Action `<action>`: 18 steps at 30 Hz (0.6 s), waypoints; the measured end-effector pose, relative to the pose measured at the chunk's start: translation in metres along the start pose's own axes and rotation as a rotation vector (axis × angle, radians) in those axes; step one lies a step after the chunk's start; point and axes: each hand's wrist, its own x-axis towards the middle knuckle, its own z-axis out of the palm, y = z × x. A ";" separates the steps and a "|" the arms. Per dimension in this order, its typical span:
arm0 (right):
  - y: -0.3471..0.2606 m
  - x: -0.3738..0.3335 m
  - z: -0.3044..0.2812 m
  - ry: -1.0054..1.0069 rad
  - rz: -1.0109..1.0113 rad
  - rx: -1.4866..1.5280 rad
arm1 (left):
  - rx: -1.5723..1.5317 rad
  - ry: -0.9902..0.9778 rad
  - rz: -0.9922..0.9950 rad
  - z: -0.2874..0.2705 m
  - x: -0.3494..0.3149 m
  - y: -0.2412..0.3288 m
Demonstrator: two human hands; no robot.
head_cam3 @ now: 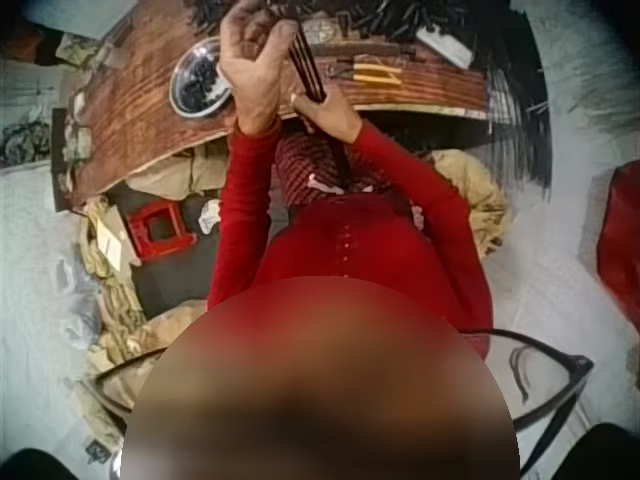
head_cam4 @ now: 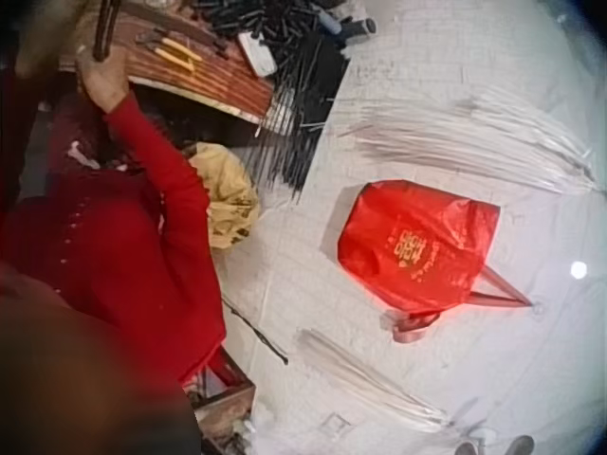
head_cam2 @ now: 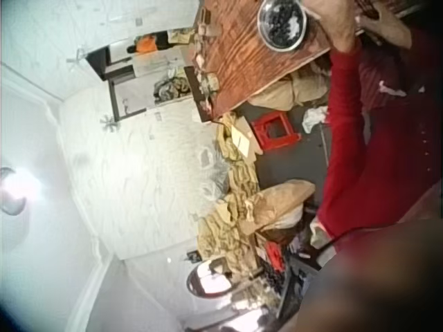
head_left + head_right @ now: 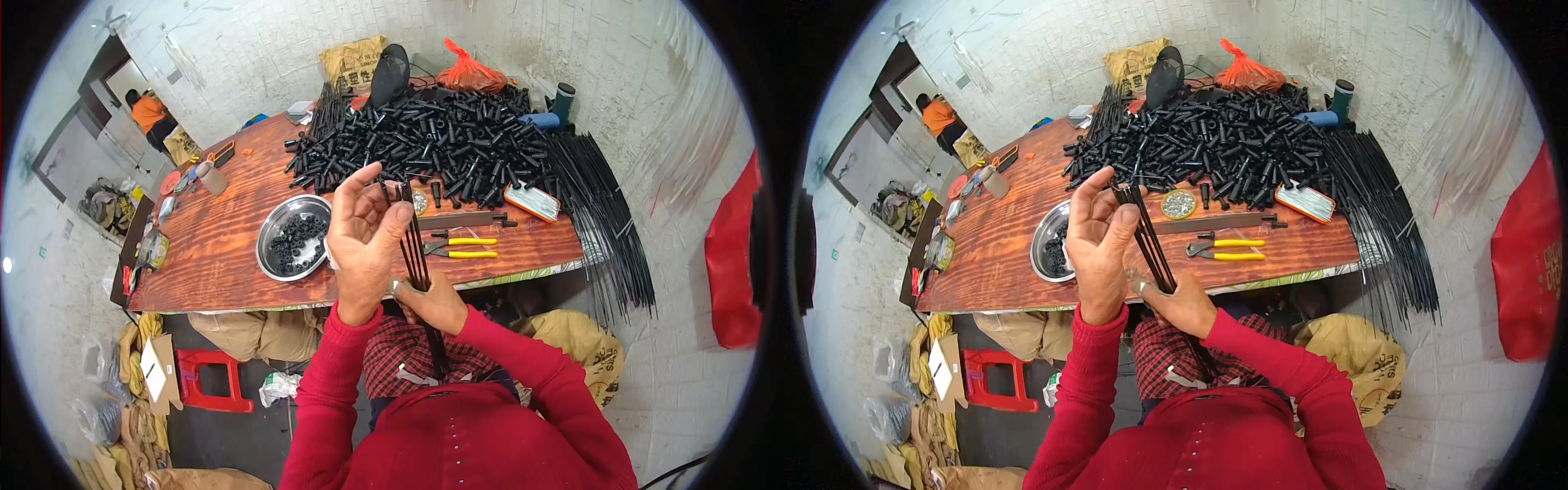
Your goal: Attaching and crimping small connectors onto black synthetic fiber bundles to assemble hair extensions.
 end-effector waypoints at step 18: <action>-0.077 0.012 -0.034 0.080 -0.512 -0.221 | 0.153 -0.036 -0.084 -0.008 0.001 0.023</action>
